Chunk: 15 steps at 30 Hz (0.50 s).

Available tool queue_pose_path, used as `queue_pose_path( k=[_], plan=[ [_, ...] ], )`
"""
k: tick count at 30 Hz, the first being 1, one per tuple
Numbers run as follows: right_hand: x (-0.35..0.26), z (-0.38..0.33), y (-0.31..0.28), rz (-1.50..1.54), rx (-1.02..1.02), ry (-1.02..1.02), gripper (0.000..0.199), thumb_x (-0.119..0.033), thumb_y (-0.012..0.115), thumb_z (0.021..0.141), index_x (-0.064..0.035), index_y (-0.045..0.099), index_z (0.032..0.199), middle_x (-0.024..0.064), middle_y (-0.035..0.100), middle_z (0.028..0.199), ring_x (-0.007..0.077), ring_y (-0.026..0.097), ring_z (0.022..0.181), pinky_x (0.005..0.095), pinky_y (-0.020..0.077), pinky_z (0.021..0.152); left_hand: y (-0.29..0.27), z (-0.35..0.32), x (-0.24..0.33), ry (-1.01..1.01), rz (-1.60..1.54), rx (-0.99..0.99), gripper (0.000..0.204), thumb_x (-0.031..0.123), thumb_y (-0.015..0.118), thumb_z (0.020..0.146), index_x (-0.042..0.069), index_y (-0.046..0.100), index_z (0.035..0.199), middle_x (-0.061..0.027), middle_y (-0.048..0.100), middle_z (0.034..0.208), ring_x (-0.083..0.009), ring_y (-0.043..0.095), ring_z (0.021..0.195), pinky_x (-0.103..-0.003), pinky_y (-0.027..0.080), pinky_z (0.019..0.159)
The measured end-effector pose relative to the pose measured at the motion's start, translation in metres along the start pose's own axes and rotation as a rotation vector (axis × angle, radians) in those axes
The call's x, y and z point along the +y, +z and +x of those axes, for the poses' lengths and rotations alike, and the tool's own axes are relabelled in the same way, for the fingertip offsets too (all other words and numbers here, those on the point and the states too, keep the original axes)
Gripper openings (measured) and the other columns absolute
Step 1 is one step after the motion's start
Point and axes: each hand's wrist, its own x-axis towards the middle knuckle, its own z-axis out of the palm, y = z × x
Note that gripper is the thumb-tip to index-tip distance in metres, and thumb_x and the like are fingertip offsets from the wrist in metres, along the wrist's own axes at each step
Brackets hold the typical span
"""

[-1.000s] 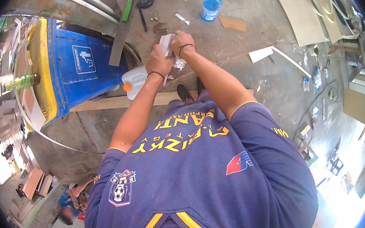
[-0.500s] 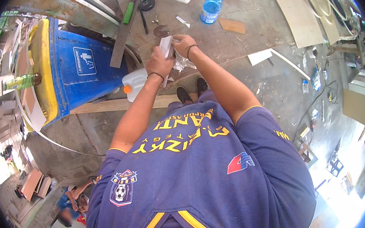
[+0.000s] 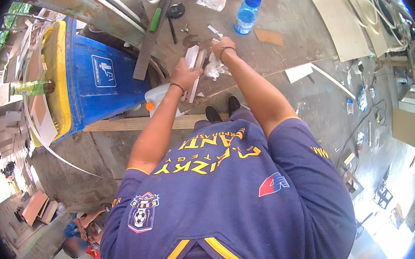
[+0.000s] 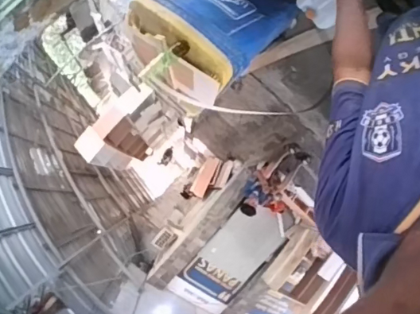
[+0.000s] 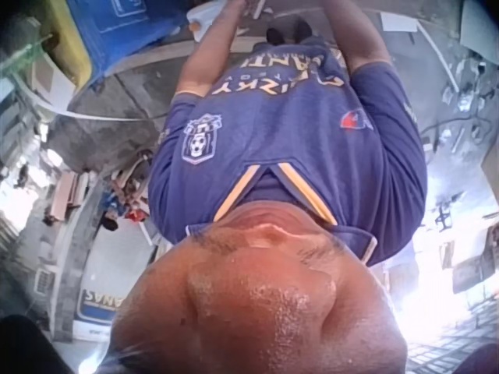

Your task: The person cleans the surfaces of several wooden planks by hand using a cloth and a liquid from a bottle.

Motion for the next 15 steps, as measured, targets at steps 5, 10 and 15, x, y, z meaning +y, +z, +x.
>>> queue_pose_path(
  k=[5, 10, 15],
  plan=[
    [0.007, -0.036, -0.041, 0.535, -0.020, 0.010, 0.033, -0.030, 0.057, 0.090, -0.0019, 0.068, 0.103, 0.0115, 0.069, 0.085, 0.0152, 0.064, 0.086, 0.0292, 0.0478, 0.075, -0.027, 0.006, -0.038, -0.086, -0.914, -0.405, 0.055, 0.038, 0.070, 0.075, 0.002, 0.056, 0.114, -0.0075, 0.063, 0.090, -0.0171, 0.062, 0.076, -0.031, 0.052, 0.068],
    [0.025, -0.076, -0.088, 0.318, 0.105, -0.310, 0.046, -0.036, 0.057, 0.089, 0.0010, 0.060, 0.117, 0.0175, 0.066, 0.105, 0.0220, 0.062, 0.099, 0.0309, 0.0447, 0.087, -0.064, -0.012, -0.019, -0.109, -1.541, -0.650, 0.061, 0.038, 0.063, 0.080, -0.002, 0.048, 0.123, -0.0077, 0.057, 0.092, -0.0178, 0.059, 0.076, -0.030, 0.052, 0.065],
    [0.014, -0.110, -0.109, -0.019, 0.171, -0.318, 0.071, -0.040, 0.062, 0.082, -0.0019, 0.038, 0.138, 0.0275, 0.056, 0.120, 0.0369, 0.055, 0.112, 0.0391, 0.0421, 0.094, -0.073, -0.018, 0.001, 0.066, -1.963, -0.909, 0.057, 0.037, 0.057, 0.083, -0.001, 0.049, 0.124, -0.0148, 0.062, 0.098, -0.0230, 0.064, 0.088, -0.039, 0.057, 0.068]
  ],
)
